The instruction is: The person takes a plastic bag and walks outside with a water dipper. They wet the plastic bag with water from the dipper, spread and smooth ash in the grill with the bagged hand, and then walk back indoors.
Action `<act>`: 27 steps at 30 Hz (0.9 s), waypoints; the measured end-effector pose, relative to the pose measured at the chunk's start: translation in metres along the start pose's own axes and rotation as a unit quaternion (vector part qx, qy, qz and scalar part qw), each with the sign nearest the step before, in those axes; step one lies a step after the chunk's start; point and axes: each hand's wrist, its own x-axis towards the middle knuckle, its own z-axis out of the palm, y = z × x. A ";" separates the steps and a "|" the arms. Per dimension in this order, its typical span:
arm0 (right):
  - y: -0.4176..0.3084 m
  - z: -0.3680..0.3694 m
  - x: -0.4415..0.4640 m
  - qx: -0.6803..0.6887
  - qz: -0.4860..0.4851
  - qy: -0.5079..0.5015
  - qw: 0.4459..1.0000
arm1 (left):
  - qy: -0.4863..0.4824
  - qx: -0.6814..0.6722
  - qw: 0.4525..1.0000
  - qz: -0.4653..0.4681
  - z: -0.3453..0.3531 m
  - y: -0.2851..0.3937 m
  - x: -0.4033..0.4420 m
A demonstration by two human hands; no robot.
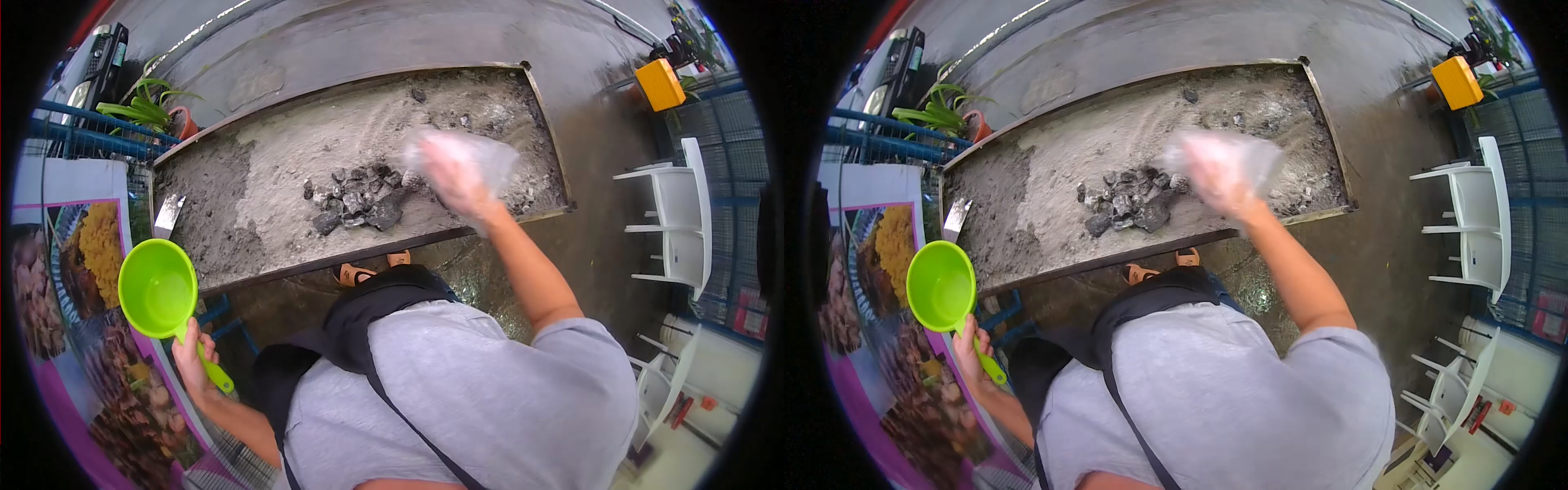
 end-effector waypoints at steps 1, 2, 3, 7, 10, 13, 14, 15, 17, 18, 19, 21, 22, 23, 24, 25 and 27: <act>0.012 -0.007 -0.009 0.206 0.010 -0.174 0.963 | 0.000 0.001 1.000 0.006 0.001 -0.002 0.001; 0.024 -0.015 -0.018 0.371 0.086 -0.332 0.863 | -0.001 0.003 1.000 0.013 0.001 -0.003 0.001; 0.026 0.003 -0.034 0.219 -0.003 -0.288 0.932 | 0.002 0.001 1.000 0.012 0.001 -0.003 0.002; -0.036 -0.030 -0.017 0.355 0.012 -0.272 0.894 | -0.007 -0.007 1.000 0.016 0.004 -0.003 0.000; -0.072 -0.027 -0.002 0.415 -0.063 -0.223 0.880 | -0.008 -0.008 1.000 0.016 0.006 -0.001 0.000; -0.100 -0.017 0.017 0.326 -0.124 -0.267 0.899 | -0.007 -0.009 1.000 0.018 0.008 -0.001 -0.002; -0.109 -0.002 0.021 0.350 -0.164 -0.144 0.911 | -0.009 -0.008 1.000 0.019 0.008 -0.001 -0.002; -0.116 0.012 0.028 0.349 -0.163 -0.145 0.911 | -0.010 -0.007 1.000 0.018 0.009 -0.002 -0.002; -0.123 0.020 0.045 0.414 -0.239 -0.023 0.878 | -0.012 -0.002 1.000 0.020 0.012 -0.004 -0.001; -0.119 0.023 0.049 0.411 -0.238 -0.023 0.879 | -0.015 -0.003 1.000 0.020 0.014 -0.006 -0.001; -0.116 0.024 0.053 0.476 -0.246 -0.096 0.839 | -0.014 -0.009 1.000 0.017 0.014 -0.007 -0.001; -0.108 0.025 0.060 0.566 -0.249 -0.191 0.762 | -0.013 -0.015 1.000 0.016 0.016 -0.006 -0.002; -0.095 0.019 0.071 0.582 -0.252 -0.176 0.753 | -0.010 -0.017 1.000 0.011 0.017 -0.003 -0.005; -0.079 0.015 0.085 0.587 -0.254 -0.151 0.753 | -0.006 -0.020 1.000 0.005 0.018 -0.003 -0.007; -0.057 0.018 0.101 0.511 -0.281 -0.064 0.810 | -0.002 -0.021 1.000 0.003 0.016 -0.004 -0.008; -0.037 0.033 0.113 0.416 -0.290 0.007 0.862 | -0.006 -0.018 1.000 0.006 0.014 -0.005 -0.008; -0.006 0.083 0.115 0.353 -0.237 0.008 0.905 | -0.002 -0.018 1.000 0.007 0.011 -0.008 -0.010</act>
